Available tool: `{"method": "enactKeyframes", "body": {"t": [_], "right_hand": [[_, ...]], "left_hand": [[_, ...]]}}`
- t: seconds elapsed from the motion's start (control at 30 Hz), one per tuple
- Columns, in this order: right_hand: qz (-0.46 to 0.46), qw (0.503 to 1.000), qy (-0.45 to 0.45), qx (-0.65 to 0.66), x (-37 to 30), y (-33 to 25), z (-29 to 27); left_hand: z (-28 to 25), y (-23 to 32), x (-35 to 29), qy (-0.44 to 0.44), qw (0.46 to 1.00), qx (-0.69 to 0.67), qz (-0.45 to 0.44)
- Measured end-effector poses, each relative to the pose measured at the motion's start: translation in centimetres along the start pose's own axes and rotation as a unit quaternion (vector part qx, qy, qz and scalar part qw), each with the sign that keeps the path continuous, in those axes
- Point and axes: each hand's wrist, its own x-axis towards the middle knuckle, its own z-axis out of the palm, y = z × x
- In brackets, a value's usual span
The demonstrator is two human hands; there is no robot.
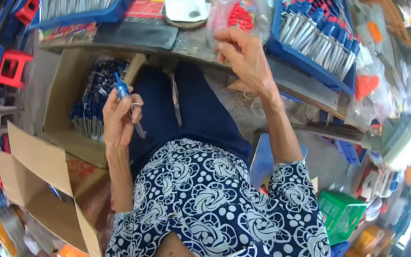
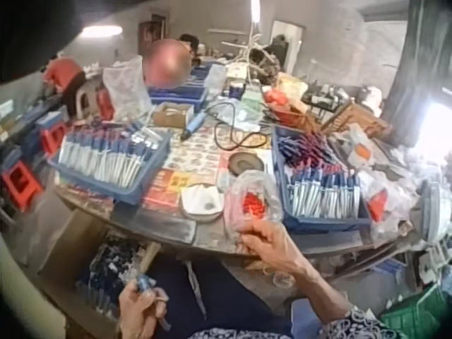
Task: Assembling pens by fitting caps onto the pen bodies and organizing them in boxes.
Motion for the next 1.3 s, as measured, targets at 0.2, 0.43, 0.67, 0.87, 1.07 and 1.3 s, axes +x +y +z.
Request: {"method": "enactKeyframes", "body": {"t": [0.2,0.43,0.67,0.87,1.07,1.3], "right_hand": [[-0.015,0.993,0.073,-0.087,1.4,0.5,-1.7],[-0.058,0.965,0.146,-0.21,2.6,1.9,-4.4],[-0.138,0.903,0.053,-0.404,4.7,4.3,-3.3],[-0.13,0.894,0.08,-0.422,7.1,7.0,-1.6],[-0.117,0.879,0.095,-0.452,7.9,8.0,-1.7],[-0.105,0.889,0.11,-0.432,8.4,8.2,-1.4]], "left_hand": [[1.3,0.2,-0.1,0.005,0.993,0.114,-0.001],[2.4,0.0,0.4,0.001,0.986,0.166,-0.004],[3.5,0.1,0.7,-0.006,0.979,0.201,0.014],[3.7,0.8,0.7,0.015,0.976,0.217,0.01],[6.3,2.5,4.9,-0.014,0.905,0.414,0.096],[9.5,3.1,15.0,-0.074,0.52,0.8,0.29]]}}
